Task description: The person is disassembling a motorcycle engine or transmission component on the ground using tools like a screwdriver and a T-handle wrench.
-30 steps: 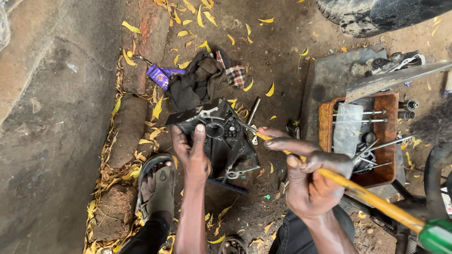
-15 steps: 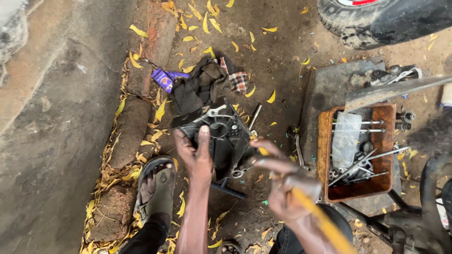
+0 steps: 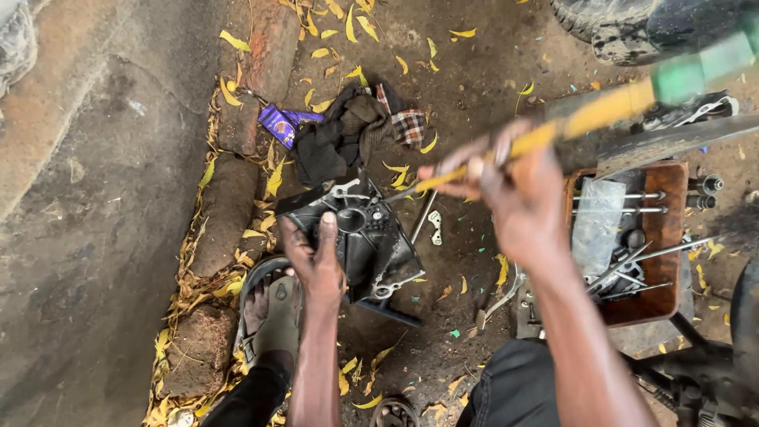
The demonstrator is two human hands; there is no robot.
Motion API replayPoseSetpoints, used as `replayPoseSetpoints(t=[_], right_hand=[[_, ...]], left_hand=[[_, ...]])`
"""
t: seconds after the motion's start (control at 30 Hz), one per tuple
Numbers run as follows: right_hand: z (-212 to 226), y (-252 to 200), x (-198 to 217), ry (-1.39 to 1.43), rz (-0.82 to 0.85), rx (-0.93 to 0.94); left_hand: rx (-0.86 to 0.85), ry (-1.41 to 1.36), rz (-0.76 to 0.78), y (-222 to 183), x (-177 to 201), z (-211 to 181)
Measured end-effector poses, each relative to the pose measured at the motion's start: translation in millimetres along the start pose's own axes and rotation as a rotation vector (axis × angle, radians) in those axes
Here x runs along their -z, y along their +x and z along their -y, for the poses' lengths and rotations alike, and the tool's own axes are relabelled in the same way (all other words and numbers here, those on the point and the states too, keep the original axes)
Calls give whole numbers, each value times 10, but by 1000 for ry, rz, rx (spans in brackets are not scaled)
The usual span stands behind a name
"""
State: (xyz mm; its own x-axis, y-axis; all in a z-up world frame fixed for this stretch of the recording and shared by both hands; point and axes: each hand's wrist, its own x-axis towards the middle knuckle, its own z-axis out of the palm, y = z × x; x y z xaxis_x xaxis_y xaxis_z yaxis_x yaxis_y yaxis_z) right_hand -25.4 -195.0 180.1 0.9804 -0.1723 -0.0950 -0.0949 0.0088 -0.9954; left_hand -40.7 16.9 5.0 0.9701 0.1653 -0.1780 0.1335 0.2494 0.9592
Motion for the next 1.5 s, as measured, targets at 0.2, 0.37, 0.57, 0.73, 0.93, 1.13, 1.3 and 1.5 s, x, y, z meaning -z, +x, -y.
replayPoseSetpoints(t=[0.2, 0.37, 0.57, 0.73, 0.93, 1.13, 1.3, 1.5], right_hand=[[-173, -247, -82, -68, 143, 301], [-76, 160, 115, 188, -65, 21], [-103, 259, 88, 233, 38, -118], [-49, 27, -338, 264, -327, -54], [-214, 62, -405, 374, -332, 104], [-302, 349, -119, 546, -287, -155], [-462, 322, 32, 601, -279, -192], [-74, -2, -97, 383, -250, -11]], left_hand=[[-48, -118, 7, 56, -22, -105], [-17, -401, 61, 69, 16, -122], [-15, -375, 59, 69, 25, -59], [-43, -274, -31, 36, -3, 58], [-36, -368, -12, 57, -56, -30], [-35, -377, 44, 59, 13, 18], [-17, -429, 53, 29, 1, 9], [-48, -395, 19, 34, -111, -67]])
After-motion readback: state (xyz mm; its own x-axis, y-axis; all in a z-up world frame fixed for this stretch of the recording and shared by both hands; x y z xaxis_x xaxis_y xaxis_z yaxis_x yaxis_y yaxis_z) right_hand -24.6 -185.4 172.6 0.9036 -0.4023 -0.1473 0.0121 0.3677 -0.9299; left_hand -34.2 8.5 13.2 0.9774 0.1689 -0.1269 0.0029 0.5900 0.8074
